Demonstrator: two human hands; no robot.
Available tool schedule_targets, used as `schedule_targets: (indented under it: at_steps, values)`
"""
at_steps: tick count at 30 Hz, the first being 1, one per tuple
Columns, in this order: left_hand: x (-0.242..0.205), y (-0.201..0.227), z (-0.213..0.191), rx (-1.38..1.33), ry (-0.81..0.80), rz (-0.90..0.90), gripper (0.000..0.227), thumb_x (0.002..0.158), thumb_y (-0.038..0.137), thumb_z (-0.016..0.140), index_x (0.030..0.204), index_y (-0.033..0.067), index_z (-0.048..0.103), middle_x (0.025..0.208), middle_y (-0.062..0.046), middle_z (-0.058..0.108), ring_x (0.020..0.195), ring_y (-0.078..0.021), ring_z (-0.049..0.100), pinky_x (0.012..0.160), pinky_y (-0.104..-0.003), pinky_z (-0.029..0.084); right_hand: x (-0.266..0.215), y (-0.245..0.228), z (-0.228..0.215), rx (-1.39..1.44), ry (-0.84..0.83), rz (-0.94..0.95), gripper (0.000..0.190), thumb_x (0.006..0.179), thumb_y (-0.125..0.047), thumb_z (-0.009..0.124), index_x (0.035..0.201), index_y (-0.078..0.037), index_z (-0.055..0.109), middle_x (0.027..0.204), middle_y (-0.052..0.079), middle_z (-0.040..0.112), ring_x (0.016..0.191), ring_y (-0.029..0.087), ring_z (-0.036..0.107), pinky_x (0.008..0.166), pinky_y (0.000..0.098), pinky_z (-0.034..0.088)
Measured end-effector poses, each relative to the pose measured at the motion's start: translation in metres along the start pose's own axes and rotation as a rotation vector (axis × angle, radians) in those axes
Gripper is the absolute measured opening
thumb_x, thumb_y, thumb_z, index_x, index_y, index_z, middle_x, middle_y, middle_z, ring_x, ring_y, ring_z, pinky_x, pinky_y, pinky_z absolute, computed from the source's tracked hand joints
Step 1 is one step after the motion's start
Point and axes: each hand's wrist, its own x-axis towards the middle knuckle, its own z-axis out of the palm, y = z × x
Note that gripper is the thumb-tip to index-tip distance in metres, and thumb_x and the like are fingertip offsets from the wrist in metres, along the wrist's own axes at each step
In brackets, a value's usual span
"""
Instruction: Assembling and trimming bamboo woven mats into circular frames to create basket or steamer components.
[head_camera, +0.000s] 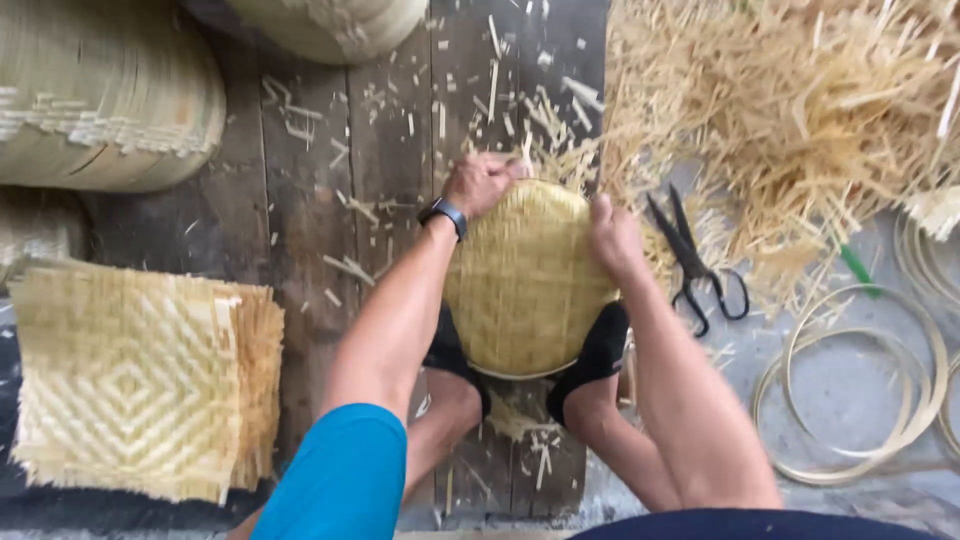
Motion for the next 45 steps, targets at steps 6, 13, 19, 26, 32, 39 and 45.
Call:
schedule_targets:
  at_steps: [6,13,19,26,32,39,45]
  values:
    - [-0.028,-0.091,0.009,0.195,0.632,0.172,0.065,0.111,0.059,0.051,0.07,0.0089,0.062,0.079,-0.007,0.065,0.067,-0.0201,0.055,0.059,-0.038,0.045,0.015,-0.001,-0.001,0.162,-0.198,0.231,0.069,0.105,-0.053,0.04,0.102,0.01,0.069,0.105,0.038,0.067,0.109,0.048,0.064,0.097,0.0516,0.047]
    - [-0.066,-0.041,-0.012,-0.185,0.509,0.011,0.049,0.098,0.056,0.055,0.095,0.0147,0.081,0.061,-0.012,0.064,0.057,-0.0241,0.058,0.055,-0.039,0.039,-0.014,0.004,-0.033,-0.175,0.077,-0.107,0.043,0.105,-0.031,0.044,0.111,0.002,0.071,0.107,0.031,0.068,0.105,0.049,0.062,0.091,0.0552,0.047]
    - [-0.142,-0.125,0.005,-0.033,0.824,-0.179,0.055,0.107,0.054,0.049,0.102,0.0063,0.076,0.087,-0.019,0.071,0.084,-0.0325,0.065,0.074,-0.046,0.05,-0.056,-0.019,-0.254,-0.483,-0.376,-0.156,0.044,0.105,-0.042,0.044,0.137,-0.021,0.065,0.125,0.014,0.069,0.112,0.036,0.065,0.098,0.0505,0.048]
    - [-0.21,-0.085,-0.034,-0.256,0.87,-0.016,0.052,0.097,0.054,0.057,0.103,0.0041,0.072,0.087,-0.01,0.076,0.082,-0.0274,0.072,0.077,-0.038,0.055,-0.146,-0.069,-0.317,-0.556,-0.351,-0.018,0.055,0.113,-0.052,0.042,0.109,-0.007,0.074,0.102,0.019,0.073,0.097,0.034,0.069,0.088,0.0512,0.058]
    - [-0.171,-0.091,0.026,-0.255,0.493,-0.481,0.071,0.106,0.062,0.048,0.105,-0.004,0.075,0.099,-0.021,0.074,0.097,-0.0319,0.069,0.089,-0.046,0.052,-0.115,0.02,-0.133,-0.084,-0.308,-0.003,0.05,0.102,-0.051,0.049,0.117,-0.008,0.071,0.103,0.019,0.075,0.098,0.034,0.07,0.088,0.0486,0.053]
    - [-0.139,-0.099,0.071,-1.077,0.834,-0.64,0.081,0.094,0.06,0.056,0.147,-0.0015,0.052,0.155,-0.013,0.05,0.14,-0.0239,0.048,0.113,-0.035,0.038,-0.078,0.037,-0.012,1.273,-0.194,0.595,0.052,0.105,-0.052,0.041,0.13,-0.011,0.063,0.13,0.004,0.069,0.126,0.022,0.06,0.112,0.0405,0.041]
    - [-0.203,0.009,0.003,-1.279,0.806,0.073,0.07,0.105,0.05,0.059,0.141,-0.0095,0.059,0.148,-0.021,0.06,0.129,-0.0244,0.058,0.112,-0.036,0.042,-0.094,0.013,-0.107,1.459,-0.136,0.038,0.066,0.112,-0.061,0.032,0.127,-0.004,0.061,0.127,0.012,0.069,0.126,0.026,0.06,0.119,0.0452,0.04]
